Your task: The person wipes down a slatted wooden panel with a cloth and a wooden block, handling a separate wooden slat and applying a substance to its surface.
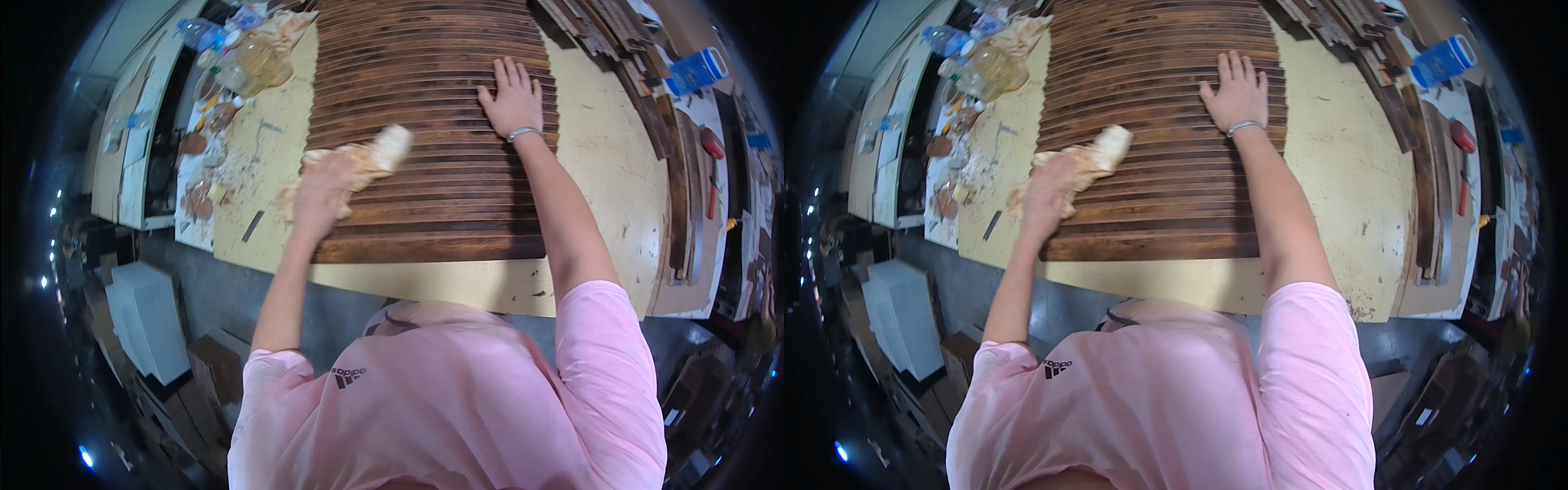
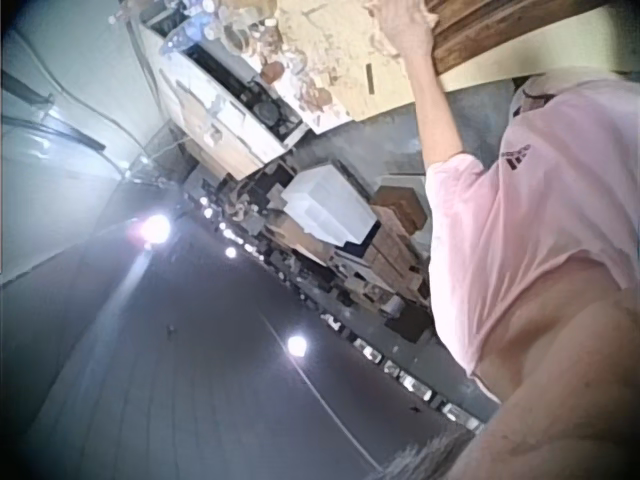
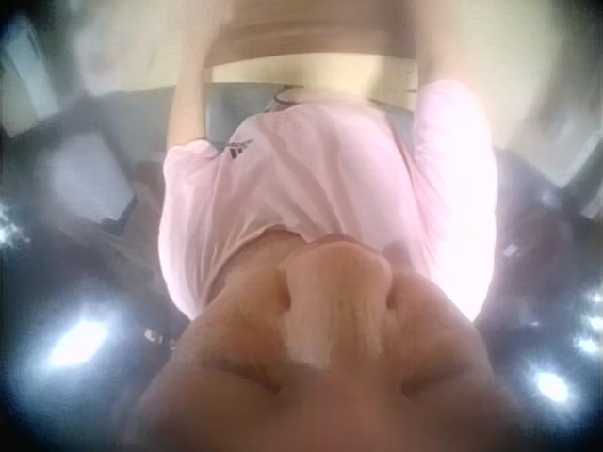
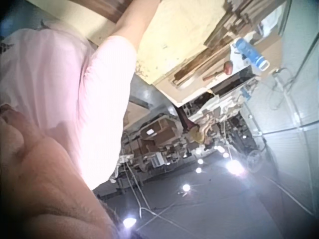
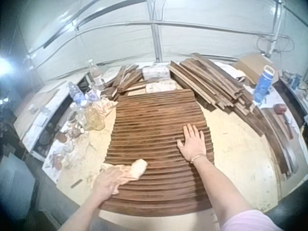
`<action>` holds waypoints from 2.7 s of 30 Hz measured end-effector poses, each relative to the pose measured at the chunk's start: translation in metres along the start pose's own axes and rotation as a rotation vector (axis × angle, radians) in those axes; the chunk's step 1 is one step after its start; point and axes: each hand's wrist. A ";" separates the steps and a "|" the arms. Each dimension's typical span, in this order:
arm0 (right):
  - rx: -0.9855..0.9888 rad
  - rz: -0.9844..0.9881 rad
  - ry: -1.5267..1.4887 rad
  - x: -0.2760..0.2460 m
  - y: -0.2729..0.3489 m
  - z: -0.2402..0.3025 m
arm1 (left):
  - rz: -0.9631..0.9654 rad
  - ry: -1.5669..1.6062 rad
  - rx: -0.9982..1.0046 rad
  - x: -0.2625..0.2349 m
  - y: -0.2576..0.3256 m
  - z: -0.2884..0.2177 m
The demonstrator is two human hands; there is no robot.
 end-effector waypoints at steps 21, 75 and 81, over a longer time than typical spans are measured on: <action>-0.420 -0.172 -0.341 -0.053 0.091 0.004 | -0.524 -0.020 -0.348 -0.050 0.121 0.025; 1.020 -0.131 -1.159 -0.052 0.305 0.074 | 0.112 -0.100 -0.343 0.021 -0.322 0.089; 0.798 0.046 -0.933 -0.077 0.284 0.051 | 0.029 -0.112 -0.438 0.008 -0.272 0.082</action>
Point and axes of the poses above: each hand's wrist, its own y-axis away from the middle knuckle, its own x-axis out of the palm, z = x × y, and after that the axes turned 13 degrees about y, right-handed
